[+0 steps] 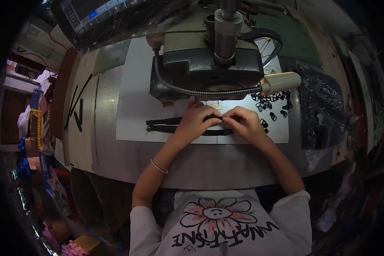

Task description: Attaching metal clips to leather straps using an industrial fastener machine.

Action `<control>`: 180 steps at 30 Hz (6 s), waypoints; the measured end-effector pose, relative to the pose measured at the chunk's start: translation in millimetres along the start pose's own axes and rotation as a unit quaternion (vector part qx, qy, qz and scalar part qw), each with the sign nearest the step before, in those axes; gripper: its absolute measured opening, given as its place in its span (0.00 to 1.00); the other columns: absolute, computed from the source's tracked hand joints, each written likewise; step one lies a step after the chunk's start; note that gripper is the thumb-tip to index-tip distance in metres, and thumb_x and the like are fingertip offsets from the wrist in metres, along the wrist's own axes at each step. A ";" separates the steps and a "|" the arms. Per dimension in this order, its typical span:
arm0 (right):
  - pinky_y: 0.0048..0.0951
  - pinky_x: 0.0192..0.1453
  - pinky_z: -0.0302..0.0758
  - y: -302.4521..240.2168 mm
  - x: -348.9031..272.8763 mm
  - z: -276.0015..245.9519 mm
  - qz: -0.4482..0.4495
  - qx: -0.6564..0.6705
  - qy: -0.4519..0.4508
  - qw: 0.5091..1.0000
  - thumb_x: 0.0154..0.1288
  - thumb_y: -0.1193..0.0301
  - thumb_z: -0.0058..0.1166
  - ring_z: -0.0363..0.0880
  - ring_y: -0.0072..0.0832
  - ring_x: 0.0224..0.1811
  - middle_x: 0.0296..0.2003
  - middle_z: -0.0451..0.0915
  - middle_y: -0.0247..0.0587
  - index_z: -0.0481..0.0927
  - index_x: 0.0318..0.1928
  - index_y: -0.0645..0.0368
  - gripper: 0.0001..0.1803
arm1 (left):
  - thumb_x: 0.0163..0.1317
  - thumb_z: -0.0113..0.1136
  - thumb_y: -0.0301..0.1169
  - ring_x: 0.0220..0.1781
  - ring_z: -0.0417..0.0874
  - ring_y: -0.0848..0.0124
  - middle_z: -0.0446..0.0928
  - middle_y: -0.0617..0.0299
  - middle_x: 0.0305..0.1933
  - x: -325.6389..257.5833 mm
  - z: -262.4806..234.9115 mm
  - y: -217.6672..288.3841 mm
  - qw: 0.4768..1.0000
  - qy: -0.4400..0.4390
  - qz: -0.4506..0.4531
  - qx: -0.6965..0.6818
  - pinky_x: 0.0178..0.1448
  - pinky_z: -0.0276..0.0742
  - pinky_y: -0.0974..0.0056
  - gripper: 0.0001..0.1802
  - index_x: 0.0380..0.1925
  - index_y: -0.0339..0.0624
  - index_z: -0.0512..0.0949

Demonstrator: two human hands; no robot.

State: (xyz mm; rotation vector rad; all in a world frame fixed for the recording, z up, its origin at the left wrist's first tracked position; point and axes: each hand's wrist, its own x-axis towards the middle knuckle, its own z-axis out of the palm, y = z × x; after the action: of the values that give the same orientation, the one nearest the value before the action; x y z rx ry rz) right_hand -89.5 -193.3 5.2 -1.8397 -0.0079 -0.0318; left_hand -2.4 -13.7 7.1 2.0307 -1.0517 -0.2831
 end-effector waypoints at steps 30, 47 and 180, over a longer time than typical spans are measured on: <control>0.40 0.38 0.73 6.3 60.2 -1.5 0.105 -0.266 0.118 0.951 0.45 0.64 0.59 0.79 0.45 0.31 0.25 0.79 0.52 0.79 0.25 0.66 0.15 | 0.51 0.57 0.25 0.42 0.78 0.65 0.77 0.60 0.38 12.7 6.4 -42.5 0.898 0.134 0.267 0.323 0.43 0.76 0.65 0.14 0.40 0.42 0.77; 0.36 0.46 0.66 19.2 35.0 -2.2 -0.177 -0.278 0.118 0.937 0.48 0.77 0.59 0.69 0.41 0.42 0.35 0.73 0.43 0.79 0.33 0.62 0.09 | 0.52 0.54 0.24 0.43 0.78 0.64 0.76 0.58 0.40 15.8 -3.6 -28.8 0.888 0.061 0.281 0.360 0.49 0.75 0.65 0.16 0.43 0.37 0.73; 0.24 0.34 0.70 -16.6 -33.2 -27.6 -0.125 -0.130 0.113 0.977 0.53 0.77 0.58 0.73 0.26 0.31 0.29 0.78 0.36 0.80 0.37 0.61 0.08 | 0.58 0.59 0.33 0.23 0.67 0.87 0.75 0.70 0.27 6.0 30.3 44.0 0.951 -0.013 -0.164 -0.261 0.27 0.63 0.78 0.09 0.35 0.38 0.76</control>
State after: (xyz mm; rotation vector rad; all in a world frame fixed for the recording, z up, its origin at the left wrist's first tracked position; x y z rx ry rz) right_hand -123.5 -215.1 27.7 -2.0769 -0.0784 -0.4357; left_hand -39.9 -49.5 21.4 1.7037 -0.5645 -0.6868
